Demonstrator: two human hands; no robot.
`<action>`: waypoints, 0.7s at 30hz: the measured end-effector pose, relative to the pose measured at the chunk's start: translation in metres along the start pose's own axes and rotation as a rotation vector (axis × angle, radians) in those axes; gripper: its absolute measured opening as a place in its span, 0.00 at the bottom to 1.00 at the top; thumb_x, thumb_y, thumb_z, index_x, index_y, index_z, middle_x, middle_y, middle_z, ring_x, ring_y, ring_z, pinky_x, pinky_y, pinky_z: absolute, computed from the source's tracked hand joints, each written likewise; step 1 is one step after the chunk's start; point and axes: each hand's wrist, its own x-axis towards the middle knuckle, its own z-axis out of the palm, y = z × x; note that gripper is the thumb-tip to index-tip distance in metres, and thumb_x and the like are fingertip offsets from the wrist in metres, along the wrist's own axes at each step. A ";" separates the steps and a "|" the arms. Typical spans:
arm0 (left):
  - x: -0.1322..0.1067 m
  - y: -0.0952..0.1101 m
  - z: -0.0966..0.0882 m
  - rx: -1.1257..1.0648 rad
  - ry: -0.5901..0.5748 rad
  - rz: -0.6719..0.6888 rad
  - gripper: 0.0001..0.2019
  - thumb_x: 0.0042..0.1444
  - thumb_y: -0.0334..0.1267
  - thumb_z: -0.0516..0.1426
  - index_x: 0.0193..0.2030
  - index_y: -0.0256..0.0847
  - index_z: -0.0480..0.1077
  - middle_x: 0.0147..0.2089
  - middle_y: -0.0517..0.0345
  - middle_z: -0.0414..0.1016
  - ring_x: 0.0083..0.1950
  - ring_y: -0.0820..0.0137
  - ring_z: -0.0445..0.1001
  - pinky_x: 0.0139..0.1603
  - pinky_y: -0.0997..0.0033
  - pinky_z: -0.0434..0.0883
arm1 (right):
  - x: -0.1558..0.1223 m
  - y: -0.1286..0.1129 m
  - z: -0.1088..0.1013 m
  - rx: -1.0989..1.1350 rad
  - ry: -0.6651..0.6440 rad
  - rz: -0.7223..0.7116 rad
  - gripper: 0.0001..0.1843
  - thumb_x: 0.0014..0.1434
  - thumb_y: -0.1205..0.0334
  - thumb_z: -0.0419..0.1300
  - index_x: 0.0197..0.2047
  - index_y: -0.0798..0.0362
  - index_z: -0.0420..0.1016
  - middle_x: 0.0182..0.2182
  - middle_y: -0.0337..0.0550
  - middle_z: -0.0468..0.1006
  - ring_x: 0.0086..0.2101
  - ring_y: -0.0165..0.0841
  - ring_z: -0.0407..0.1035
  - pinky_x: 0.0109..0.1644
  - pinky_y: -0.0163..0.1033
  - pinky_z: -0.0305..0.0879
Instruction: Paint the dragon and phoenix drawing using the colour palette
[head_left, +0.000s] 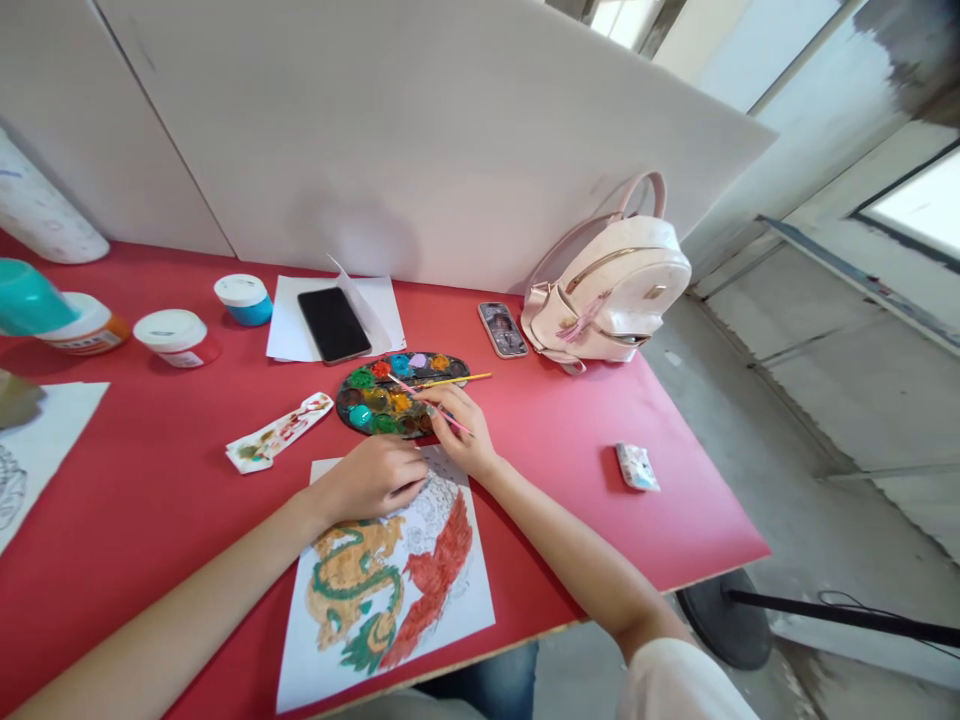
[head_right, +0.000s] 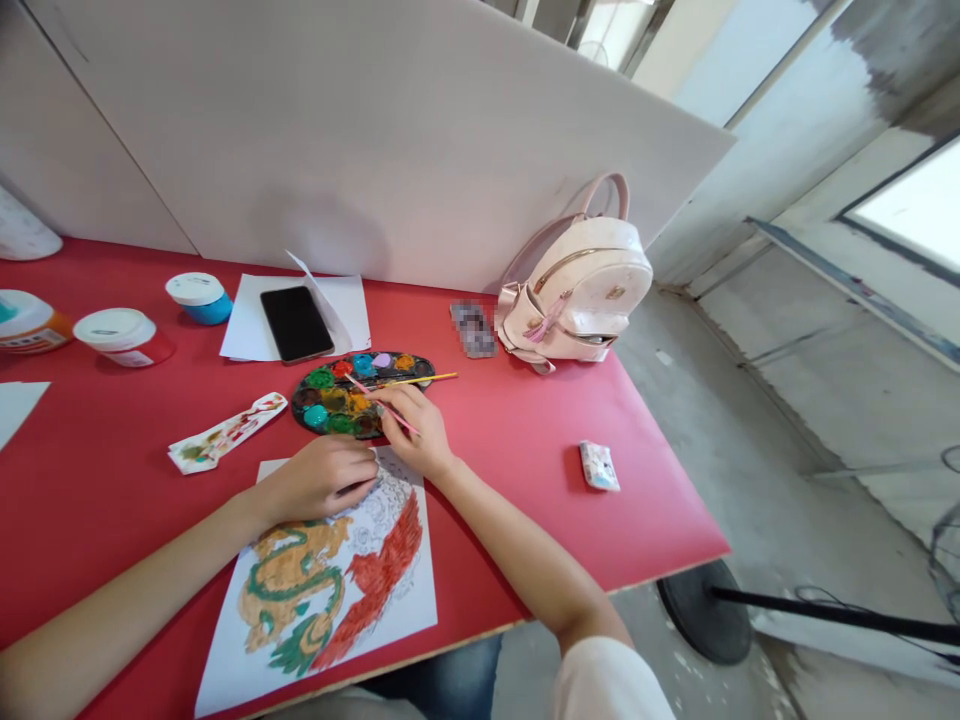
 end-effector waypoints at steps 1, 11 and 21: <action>0.000 0.000 0.001 0.007 0.002 0.004 0.14 0.67 0.34 0.52 0.28 0.42 0.67 0.27 0.60 0.71 0.30 0.71 0.68 0.34 0.67 0.58 | 0.000 0.000 0.001 -0.008 -0.006 -0.002 0.13 0.72 0.65 0.52 0.51 0.48 0.77 0.45 0.48 0.82 0.47 0.38 0.76 0.53 0.43 0.74; 0.002 -0.002 0.006 -0.009 -0.002 -0.010 0.14 0.66 0.35 0.54 0.28 0.42 0.67 0.26 0.61 0.72 0.29 0.71 0.68 0.33 0.66 0.57 | 0.002 0.003 0.004 -0.123 -0.128 0.035 0.15 0.74 0.63 0.50 0.54 0.48 0.77 0.48 0.48 0.81 0.51 0.40 0.75 0.57 0.47 0.72; 0.002 -0.003 0.006 -0.038 -0.017 -0.015 0.14 0.67 0.35 0.53 0.28 0.42 0.68 0.26 0.60 0.73 0.29 0.71 0.69 0.33 0.67 0.58 | 0.002 0.002 0.003 -0.105 -0.082 0.018 0.15 0.75 0.60 0.49 0.50 0.48 0.78 0.44 0.47 0.83 0.47 0.40 0.75 0.55 0.47 0.72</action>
